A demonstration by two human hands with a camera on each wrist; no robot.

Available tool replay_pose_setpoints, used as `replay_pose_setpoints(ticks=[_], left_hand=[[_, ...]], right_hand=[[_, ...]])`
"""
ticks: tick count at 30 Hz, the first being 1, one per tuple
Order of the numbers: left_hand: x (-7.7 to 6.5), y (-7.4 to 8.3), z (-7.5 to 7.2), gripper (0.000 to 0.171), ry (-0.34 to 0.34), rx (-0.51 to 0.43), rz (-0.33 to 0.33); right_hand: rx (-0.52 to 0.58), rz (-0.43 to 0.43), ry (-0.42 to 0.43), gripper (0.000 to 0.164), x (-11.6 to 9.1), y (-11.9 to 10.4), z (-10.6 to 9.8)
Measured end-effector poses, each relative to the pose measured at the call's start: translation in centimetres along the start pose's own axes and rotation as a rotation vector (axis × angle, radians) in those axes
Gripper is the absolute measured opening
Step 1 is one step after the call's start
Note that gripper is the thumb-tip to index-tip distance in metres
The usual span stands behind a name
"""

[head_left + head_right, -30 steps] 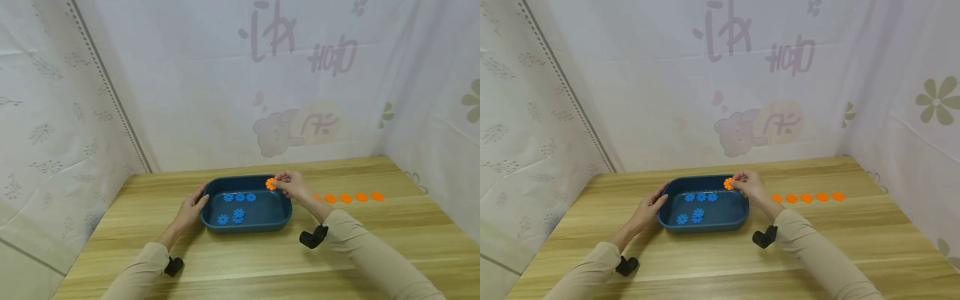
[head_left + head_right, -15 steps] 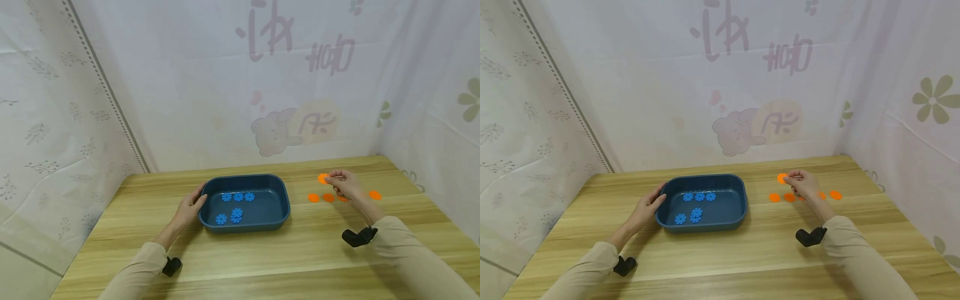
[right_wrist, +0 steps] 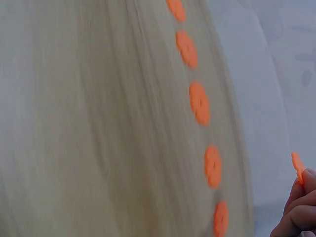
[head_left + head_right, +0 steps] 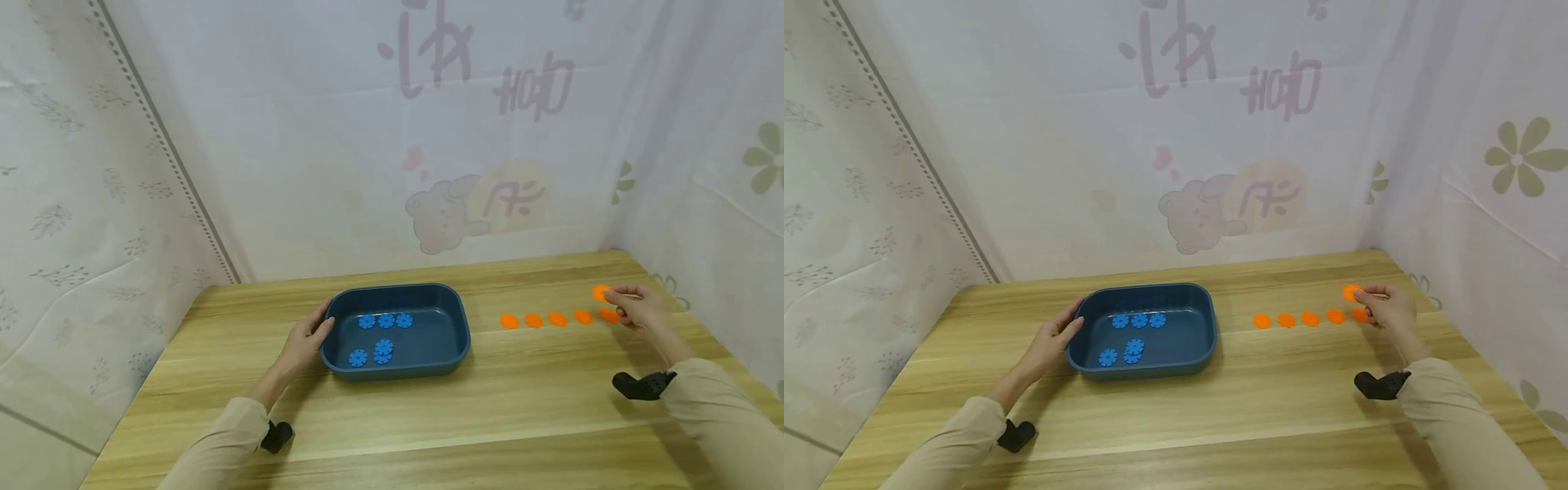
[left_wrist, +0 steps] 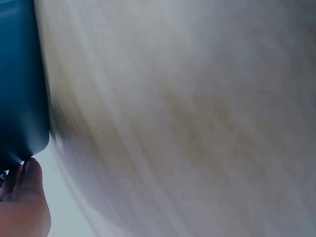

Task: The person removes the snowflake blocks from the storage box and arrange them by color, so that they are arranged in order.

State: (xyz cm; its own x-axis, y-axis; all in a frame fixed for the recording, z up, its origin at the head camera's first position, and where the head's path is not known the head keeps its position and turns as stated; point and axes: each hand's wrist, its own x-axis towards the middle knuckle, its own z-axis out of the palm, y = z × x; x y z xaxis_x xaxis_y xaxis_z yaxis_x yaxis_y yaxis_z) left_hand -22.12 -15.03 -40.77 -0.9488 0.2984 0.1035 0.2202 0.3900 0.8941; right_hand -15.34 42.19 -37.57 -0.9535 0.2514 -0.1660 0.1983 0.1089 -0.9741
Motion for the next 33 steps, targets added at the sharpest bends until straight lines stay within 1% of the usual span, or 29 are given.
replay_pose_setpoints(ticks=[2,4,5,6,10,13,15,17,20,25,29,33], left_hand=[[0.0,0.0,0.0,0.052,0.000,0.004,-0.002],[-0.1,0.1,-0.1,0.052,0.000,0.006,-0.002],[-0.1,0.1,-0.1,0.052,-0.001,0.004,-0.002],[-0.1,0.1,-0.1,0.052,-0.002,0.003,-0.003],[-0.2,0.1,-0.1,0.052,-0.002,-0.002,-0.012],[-0.2,0.1,-0.2,0.052,-0.003,-0.004,-0.019],[-0.3,0.2,-0.2,0.052,-0.004,-0.008,-0.020],[-0.3,0.2,-0.2,0.052,-0.009,-0.011,-0.016],[-0.4,0.2,-0.2,0.053,-0.014,-0.013,-0.012],[-0.3,0.2,-0.1,0.052,-0.016,-0.019,-0.011],[-0.2,0.2,-0.1,0.052,-0.018,-0.024,-0.006],[-0.2,0.1,0.0,0.052,-0.018,-0.020,-0.010]], right_hand=[[-0.033,0.008,0.044,0.006,-0.1,0.4,-1.1],[-0.082,0.020,0.088,0.010,-0.2,0.7,-2.0],[-0.078,0.029,0.103,0.012,-0.2,0.9,-2.4],[-0.072,0.038,0.122,0.015,-0.2,1.1,-2.7],[-0.166,0.048,0.171,0.018,-0.2,1.7,-3.6],[-0.209,0.064,0.189,0.022,0.0,2.1,-3.9],[-0.201,0.071,0.193,0.023,0.1,2.4,-4.0],[-0.216,0.074,0.195,0.021,0.2,2.7,-4.1],[-0.228,0.060,0.196,0.017,0.3,3.2,-4.1],[-0.222,0.066,0.215,0.021,0.7,3.8,-4.2],[-0.209,0.086,0.248,0.023,1.0,4.0,-4.1],[-0.254,0.101,0.279,0.018,1.3,4.1,-4.0]])
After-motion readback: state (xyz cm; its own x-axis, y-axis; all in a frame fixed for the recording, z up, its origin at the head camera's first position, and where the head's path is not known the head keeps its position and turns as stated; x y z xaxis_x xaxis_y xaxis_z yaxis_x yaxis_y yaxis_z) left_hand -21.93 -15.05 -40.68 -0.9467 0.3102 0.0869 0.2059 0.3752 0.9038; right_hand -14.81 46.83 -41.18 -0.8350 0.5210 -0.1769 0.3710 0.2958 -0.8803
